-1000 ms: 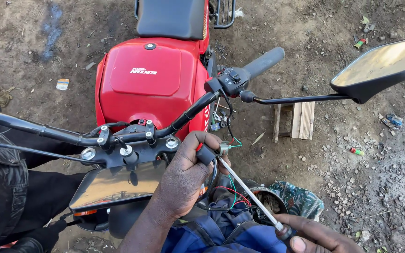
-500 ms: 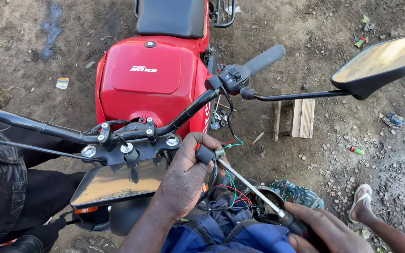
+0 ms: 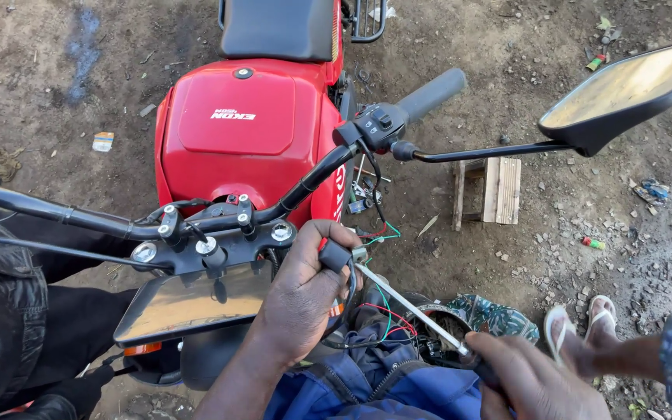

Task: Adjusting and repairing components on a motorcycle handlebar using a screwdriver and handling wires.

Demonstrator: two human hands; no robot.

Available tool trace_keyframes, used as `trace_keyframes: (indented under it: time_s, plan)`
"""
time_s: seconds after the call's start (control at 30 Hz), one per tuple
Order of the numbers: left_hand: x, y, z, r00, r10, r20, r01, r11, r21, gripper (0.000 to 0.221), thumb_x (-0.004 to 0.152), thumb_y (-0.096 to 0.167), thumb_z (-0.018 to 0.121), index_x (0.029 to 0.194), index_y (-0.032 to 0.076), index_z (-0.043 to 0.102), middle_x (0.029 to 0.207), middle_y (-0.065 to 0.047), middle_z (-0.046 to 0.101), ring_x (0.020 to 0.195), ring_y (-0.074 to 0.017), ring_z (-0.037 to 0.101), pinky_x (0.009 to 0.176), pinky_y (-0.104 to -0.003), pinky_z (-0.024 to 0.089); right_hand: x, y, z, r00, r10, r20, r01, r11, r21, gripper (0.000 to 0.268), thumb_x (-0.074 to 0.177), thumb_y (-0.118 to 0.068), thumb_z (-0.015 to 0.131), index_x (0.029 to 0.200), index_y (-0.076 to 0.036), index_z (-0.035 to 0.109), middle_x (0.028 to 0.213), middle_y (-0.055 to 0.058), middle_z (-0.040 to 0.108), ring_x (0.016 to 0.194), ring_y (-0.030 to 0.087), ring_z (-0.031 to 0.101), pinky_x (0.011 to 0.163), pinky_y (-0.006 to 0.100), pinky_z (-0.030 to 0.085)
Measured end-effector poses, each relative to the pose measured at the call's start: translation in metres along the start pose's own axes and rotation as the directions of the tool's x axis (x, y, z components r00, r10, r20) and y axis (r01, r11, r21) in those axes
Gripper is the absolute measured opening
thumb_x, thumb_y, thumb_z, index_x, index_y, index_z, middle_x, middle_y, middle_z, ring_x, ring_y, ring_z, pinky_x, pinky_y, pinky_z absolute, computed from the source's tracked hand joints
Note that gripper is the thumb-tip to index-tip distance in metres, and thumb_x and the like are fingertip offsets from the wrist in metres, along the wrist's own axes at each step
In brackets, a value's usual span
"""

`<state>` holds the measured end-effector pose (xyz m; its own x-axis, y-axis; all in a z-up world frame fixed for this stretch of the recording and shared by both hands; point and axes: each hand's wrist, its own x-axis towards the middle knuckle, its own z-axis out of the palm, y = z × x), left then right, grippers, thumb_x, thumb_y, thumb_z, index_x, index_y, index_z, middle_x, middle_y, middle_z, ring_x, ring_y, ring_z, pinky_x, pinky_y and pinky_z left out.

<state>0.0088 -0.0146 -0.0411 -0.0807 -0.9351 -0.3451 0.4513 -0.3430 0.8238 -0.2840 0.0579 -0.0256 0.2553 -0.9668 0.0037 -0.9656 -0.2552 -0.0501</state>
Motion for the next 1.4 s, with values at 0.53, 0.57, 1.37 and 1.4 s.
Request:
trace_keyframes:
  time_s: [0.53,0.57,1.37,1.4]
  plan:
    - [-0.004,0.025,0.02,0.978,-0.177,-0.112,0.183,0.982,0.038,0.031,0.082,-0.008,0.053,0.108,0.008,0.059,0.09,-0.011,0.055,0.069,-0.0179,0.05,0.058,-0.031,0.043,0.126,-0.095,0.011,0.92,0.025,0.39,-0.364,-0.31,0.879,0.023,0.079,0.004,0.081,0.101,0.0,0.075,0.074,0.004,0.06,0.068,0.011,0.055,0.058,0.025,0.05]
    - [-0.002,0.027,0.019,0.976,-0.185,-0.112,0.175,0.98,-0.09,0.03,0.085,-0.012,0.054,0.109,0.006,0.059,0.084,-0.012,0.053,0.067,-0.0194,0.053,0.057,-0.031,0.046,0.131,-0.097,0.013,0.928,-0.018,0.373,-0.357,-0.338,0.871,0.023,0.08,0.005,0.081,0.1,-0.002,0.075,0.078,0.003,0.061,0.07,0.011,0.055,0.06,0.024,0.047]
    - [0.041,0.051,0.008,0.988,0.096,-0.117,-0.105,0.992,-0.068,0.039,0.093,0.0,0.067,0.131,0.003,0.059,0.108,-0.015,0.066,0.087,-0.0166,0.065,0.068,-0.026,0.058,0.203,-0.132,0.013,0.982,0.119,0.15,-0.075,-0.482,0.873,0.031,0.079,0.012,0.074,0.109,0.005,0.069,0.087,0.016,0.068,0.061,0.022,0.071,0.045,0.033,0.059]
    - [0.041,0.051,0.007,0.989,0.094,-0.116,-0.102,0.993,-0.067,0.039,0.093,0.0,0.067,0.131,0.003,0.059,0.108,-0.015,0.066,0.087,-0.0166,0.065,0.068,-0.026,0.058,0.203,-0.133,0.013,0.981,0.121,0.151,-0.074,-0.483,0.872,0.031,0.079,0.012,0.074,0.109,0.005,0.069,0.087,0.016,0.068,0.061,0.022,0.071,0.045,0.033,0.059]
